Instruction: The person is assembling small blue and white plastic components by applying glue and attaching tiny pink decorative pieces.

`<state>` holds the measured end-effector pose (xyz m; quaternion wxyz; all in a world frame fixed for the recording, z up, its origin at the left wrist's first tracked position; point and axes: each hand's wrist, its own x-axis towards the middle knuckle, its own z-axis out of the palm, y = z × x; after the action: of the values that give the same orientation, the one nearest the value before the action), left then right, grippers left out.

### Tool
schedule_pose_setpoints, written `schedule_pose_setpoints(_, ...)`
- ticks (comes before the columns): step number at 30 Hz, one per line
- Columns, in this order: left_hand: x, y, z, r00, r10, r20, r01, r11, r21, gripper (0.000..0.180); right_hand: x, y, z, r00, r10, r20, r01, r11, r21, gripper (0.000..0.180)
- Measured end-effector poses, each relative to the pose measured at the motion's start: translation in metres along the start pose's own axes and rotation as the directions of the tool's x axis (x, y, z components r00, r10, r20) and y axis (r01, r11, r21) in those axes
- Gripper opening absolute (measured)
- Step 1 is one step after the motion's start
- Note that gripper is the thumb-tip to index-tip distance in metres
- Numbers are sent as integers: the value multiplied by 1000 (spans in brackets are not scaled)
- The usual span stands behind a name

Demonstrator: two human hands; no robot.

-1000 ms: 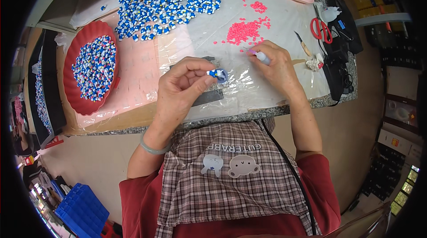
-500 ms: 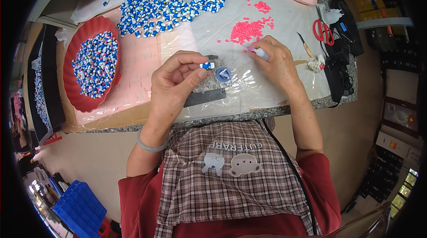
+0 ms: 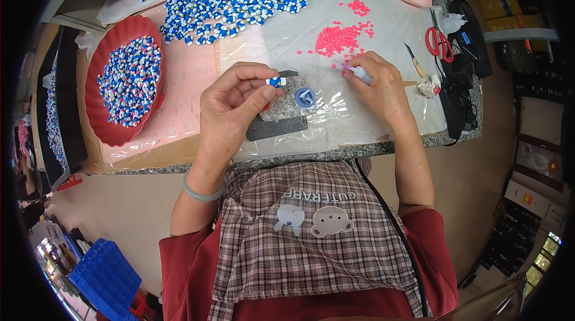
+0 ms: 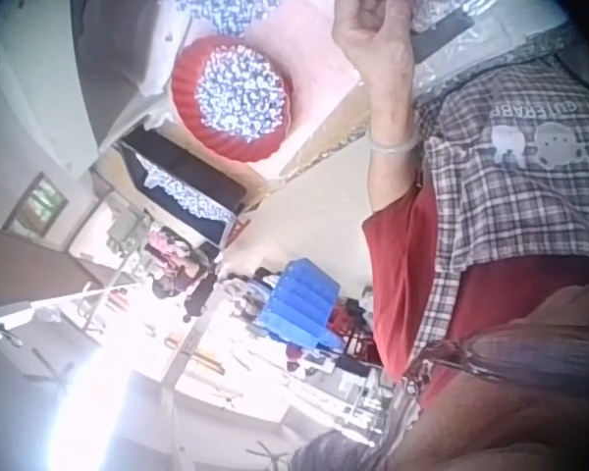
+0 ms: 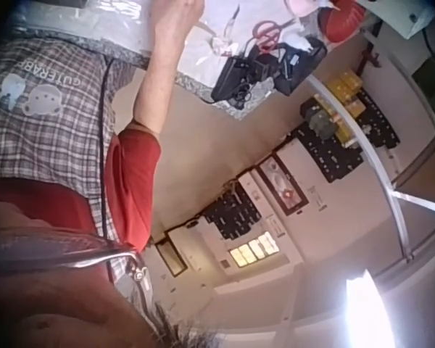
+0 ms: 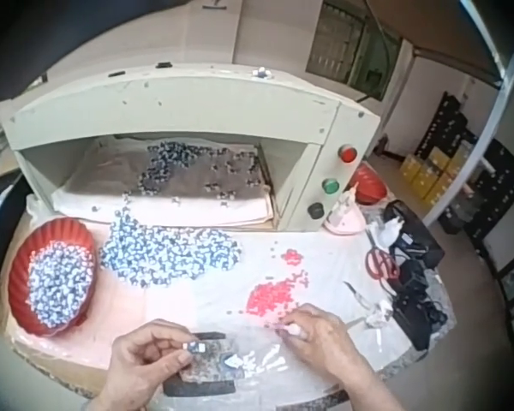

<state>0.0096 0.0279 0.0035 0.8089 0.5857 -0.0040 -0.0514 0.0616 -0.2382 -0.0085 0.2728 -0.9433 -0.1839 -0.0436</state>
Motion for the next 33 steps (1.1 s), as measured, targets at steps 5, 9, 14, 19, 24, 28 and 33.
schedule_pose_setpoints(5, -1, -1, -4, 1000, 16, -12, -16, 1000, -8, 21, 0, -14, 5, 1000, 13, 6, -13, 999, -44, 17)
schedule_pose_setpoints(9, 0, -1, -7, 999, 32, -22, -33, 999, -15, 20, 4, -12, 7, 999, 8, 38, -5, 997, -80, 17)
schedule_pose_setpoints(14, 1, 0, -9, 999, 38, -27, -38, 999, -16, 20, 7, -7, 9, 996, -34, 82, 39, 997, -68, 16)
schedule_pose_setpoints(19, 2, -1, -10, 998, 61, -30, -62, 998, -8, 21, 3, -8, 0, 988, 69, 140, -89, 985, 146, 12)
schedule_pose_setpoints(24, 1, -2, 3, 999, 15, 34, -14, 1000, -18, 21, -5, -4, -2, 970, 142, 195, -238, 701, 672, 10)
schedule_pose_setpoints(28, 2, -12, 18, 991, 51, 127, -46, 998, -43, 22, -8, -15, -9, 966, 154, 206, -257, 538, 802, 13)
schedule_pose_setpoints(33, 2, -16, 33, 987, 23, 157, -26, 1000, 16, 18, -14, -29, -16, 960, 108, 257, -279, 407, 870, 16)
